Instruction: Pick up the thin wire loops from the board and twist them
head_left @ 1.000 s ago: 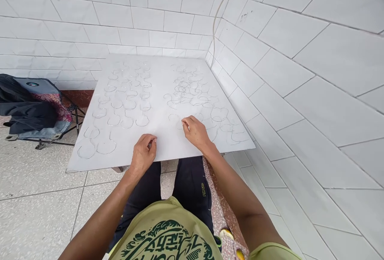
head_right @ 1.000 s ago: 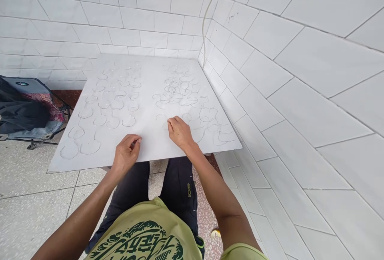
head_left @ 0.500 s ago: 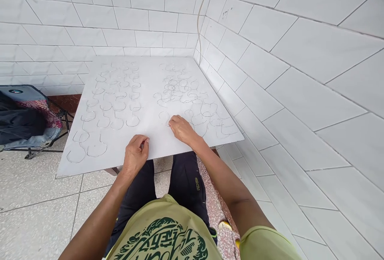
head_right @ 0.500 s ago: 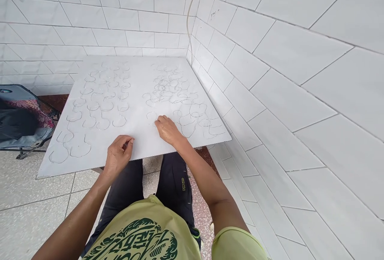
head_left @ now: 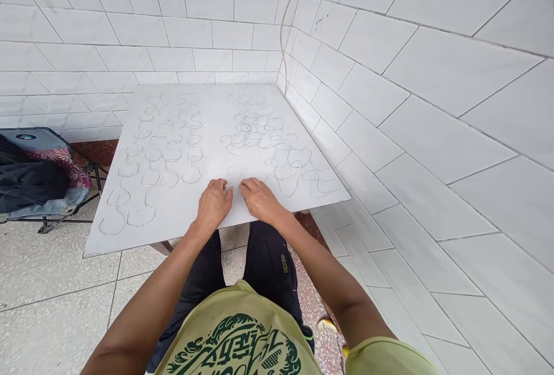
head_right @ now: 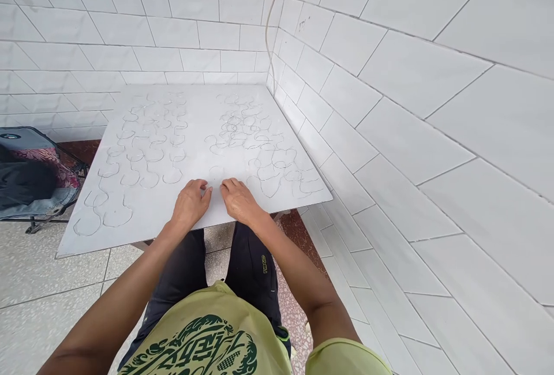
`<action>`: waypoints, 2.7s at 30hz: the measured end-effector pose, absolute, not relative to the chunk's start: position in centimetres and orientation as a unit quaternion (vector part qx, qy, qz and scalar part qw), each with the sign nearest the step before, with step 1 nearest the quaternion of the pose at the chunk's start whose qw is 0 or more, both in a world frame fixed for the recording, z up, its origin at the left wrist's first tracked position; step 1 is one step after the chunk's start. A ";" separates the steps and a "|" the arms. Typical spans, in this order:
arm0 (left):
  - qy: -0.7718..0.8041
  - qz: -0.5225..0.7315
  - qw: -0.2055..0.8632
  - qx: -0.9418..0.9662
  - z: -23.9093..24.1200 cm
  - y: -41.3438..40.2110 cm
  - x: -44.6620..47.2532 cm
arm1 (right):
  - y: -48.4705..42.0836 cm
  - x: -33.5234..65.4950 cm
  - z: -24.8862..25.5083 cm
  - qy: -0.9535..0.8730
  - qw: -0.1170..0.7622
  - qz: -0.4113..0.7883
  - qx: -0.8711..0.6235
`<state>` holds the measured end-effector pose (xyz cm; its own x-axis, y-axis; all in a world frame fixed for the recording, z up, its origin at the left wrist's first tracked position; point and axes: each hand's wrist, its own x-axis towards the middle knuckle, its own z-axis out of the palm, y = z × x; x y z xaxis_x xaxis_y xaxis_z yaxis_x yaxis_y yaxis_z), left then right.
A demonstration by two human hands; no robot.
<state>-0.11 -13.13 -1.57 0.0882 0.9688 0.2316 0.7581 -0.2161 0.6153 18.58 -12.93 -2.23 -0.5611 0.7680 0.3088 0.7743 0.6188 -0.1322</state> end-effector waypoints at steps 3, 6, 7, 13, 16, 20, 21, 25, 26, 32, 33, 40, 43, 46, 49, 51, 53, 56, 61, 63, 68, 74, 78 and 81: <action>0.618 0.256 0.160 0.726 -1.1 -11.1 2.0 | -14.5 17.8 -3.0 -0.873 0.197 -0.007 -0.446; 0.628 0.221 0.160 0.729 -0.8 -9.8 3.0 | -15.4 17.3 -3.8 -0.862 0.224 -0.002 -0.454; 0.630 0.212 0.162 0.729 -0.7 -9.5 3.2 | -15.5 17.2 -4.0 -0.860 0.233 0.004 -0.454; 0.630 0.174 0.152 0.741 -0.2 -8.7 3.1 | -16.1 17.1 -4.2 -0.845 0.303 0.040 -0.438; 0.608 0.251 0.187 0.730 -0.5 -8.9 2.3 | -16.7 17.5 -3.9 -0.805 0.385 0.053 -0.448; 0.537 0.478 0.369 0.589 -0.7 -9.6 1.3 | -17.1 18.0 -3.7 -0.676 0.524 0.117 -0.504; 0.501 0.516 0.423 0.551 -0.7 -9.9 1.3 | -17.0 18.0 -3.7 -0.641 0.544 0.158 -0.518; 0.348 0.585 0.594 0.429 -0.7 -11.2 2.1 | -16.2 17.6 -2.7 -0.518 0.553 0.440 -0.483; 0.327 0.581 0.624 0.408 -0.7 -11.4 2.3 | -16.1 17.3 -2.3 -0.491 0.544 0.507 -0.454; 0.302 0.514 0.713 0.368 -0.5 -12.7 3.2 | -15.9 16.0 -0.7 -0.396 0.517 0.685 -0.328; 0.298 0.507 0.717 0.374 -0.4 -12.8 3.3 | -15.9 15.8 -0.8 -0.382 0.525 0.687 -0.326; 0.316 0.515 0.681 0.413 -0.3 -12.8 3.6 | -15.7 16.0 -1.4 -0.427 0.593 0.537 -0.421; 0.387 0.515 0.604 0.469 -0.3 -13.2 3.3 | -15.8 16.4 -1.2 -0.467 0.575 0.495 -0.454; 0.465 0.459 0.477 0.588 0.3 -14.3 2.9 | -15.8 16.9 -0.9 -0.484 0.571 0.468 -0.470; 0.460 0.447 0.441 0.628 1.1 -15.4 2.7 | -15.6 17.3 -0.9 -0.523 0.562 0.396 -0.503; 0.435 0.457 0.478 0.612 1.5 -15.8 2.7 | -15.5 17.5 -1.1 -0.554 0.544 0.344 -0.529; 0.420 0.473 0.518 0.575 1.6 -15.9 2.8 | -15.5 17.8 -1.4 -0.576 0.523 0.311 -0.547; 0.423 0.501 0.545 0.522 1.1 -15.6 3.1 | -15.5 17.8 -2.0 -0.599 0.499 0.295 -0.553; 0.445 0.517 0.547 0.485 -0.4 -15.2 3.3 | -15.6 17.3 -3.0 -0.632 0.494 0.280 -0.528; 0.471 0.509 0.539 0.478 -0.9 -15.1 3.4 | -15.5 17.1 -3.3 -0.646 0.496 0.255 -0.521; 0.513 0.480 0.515 0.492 -1.7 -15.1 3.5 | -15.2 17.0 -3.9 -0.655 0.497 0.228 -0.522; 0.478 0.500 0.601 0.401 -1.1 -15.4 3.7 | -15.7 17.1 -2.9 -0.583 0.527 0.323 -0.527; 0.471 0.507 0.620 0.370 -0.4 -15.3 3.3 | -16.4 17.2 -2.4 -0.569 0.540 0.384 -0.487; 0.476 0.484 0.638 0.362 -0.1 -15.3 2.9 | -16.4 17.5 -2.6 -0.548 0.548 0.419 -0.473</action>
<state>2.91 -15.27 -0.12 0.0768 0.9634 -0.2568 -0.2728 0.2680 0.9240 17.47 -16.43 -2.58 0.0483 0.9778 0.2037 0.0601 0.2007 -0.9778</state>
